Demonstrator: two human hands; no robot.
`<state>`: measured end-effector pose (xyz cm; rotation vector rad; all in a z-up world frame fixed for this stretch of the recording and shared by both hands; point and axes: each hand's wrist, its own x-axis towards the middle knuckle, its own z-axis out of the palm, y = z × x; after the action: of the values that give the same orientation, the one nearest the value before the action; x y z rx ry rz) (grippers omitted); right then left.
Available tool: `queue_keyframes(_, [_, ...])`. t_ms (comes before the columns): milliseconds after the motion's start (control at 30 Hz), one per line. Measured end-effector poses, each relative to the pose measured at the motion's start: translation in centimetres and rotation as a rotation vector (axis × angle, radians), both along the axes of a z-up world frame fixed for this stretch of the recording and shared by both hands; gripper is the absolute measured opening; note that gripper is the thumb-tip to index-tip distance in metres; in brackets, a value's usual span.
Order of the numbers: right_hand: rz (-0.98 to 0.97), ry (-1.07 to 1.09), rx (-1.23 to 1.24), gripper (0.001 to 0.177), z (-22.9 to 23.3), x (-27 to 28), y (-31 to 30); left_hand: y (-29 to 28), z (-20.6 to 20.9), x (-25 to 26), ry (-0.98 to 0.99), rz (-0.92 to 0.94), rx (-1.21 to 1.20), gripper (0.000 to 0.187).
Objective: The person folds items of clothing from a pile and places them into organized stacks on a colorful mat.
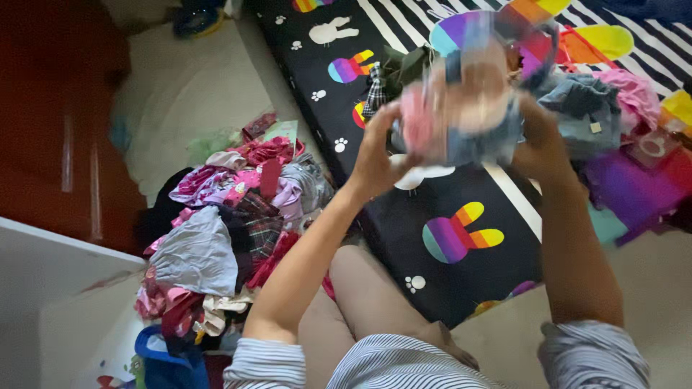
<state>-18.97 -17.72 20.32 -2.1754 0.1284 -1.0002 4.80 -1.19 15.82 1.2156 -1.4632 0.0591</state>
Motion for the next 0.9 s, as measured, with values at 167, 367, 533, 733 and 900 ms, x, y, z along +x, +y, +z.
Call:
queue_keyframes(167, [-0.024,0.462,0.028,0.053,-10.6,-4.1,5.1,6.7,-8.9,-2.0,-0.137,-0.180,0.057,0.058])
queue_keyframes(367, [-0.082,0.861,0.330,0.049,-19.1,-6.3,10.8,12.6,-20.2,-3.8,-0.186,-0.202,0.469,0.045])
queue_keyframes(533, [0.086,0.455,0.683,0.042,-18.4,-3.4,6.0,8.0,-24.7,-1.9,0.508,-0.185,0.347,0.045])
queue_keyframes(733, [-0.177,0.349,0.659,0.048,-23.3,5.9,-0.9,0.2,-28.2,0.3,0.898,-0.108,0.516,0.084])
queue_keyframes(900, [-0.687,0.593,0.089,0.054,-27.1,7.0,-1.0,-0.3,-28.9,-0.4,0.739,0.451,0.637,0.094])
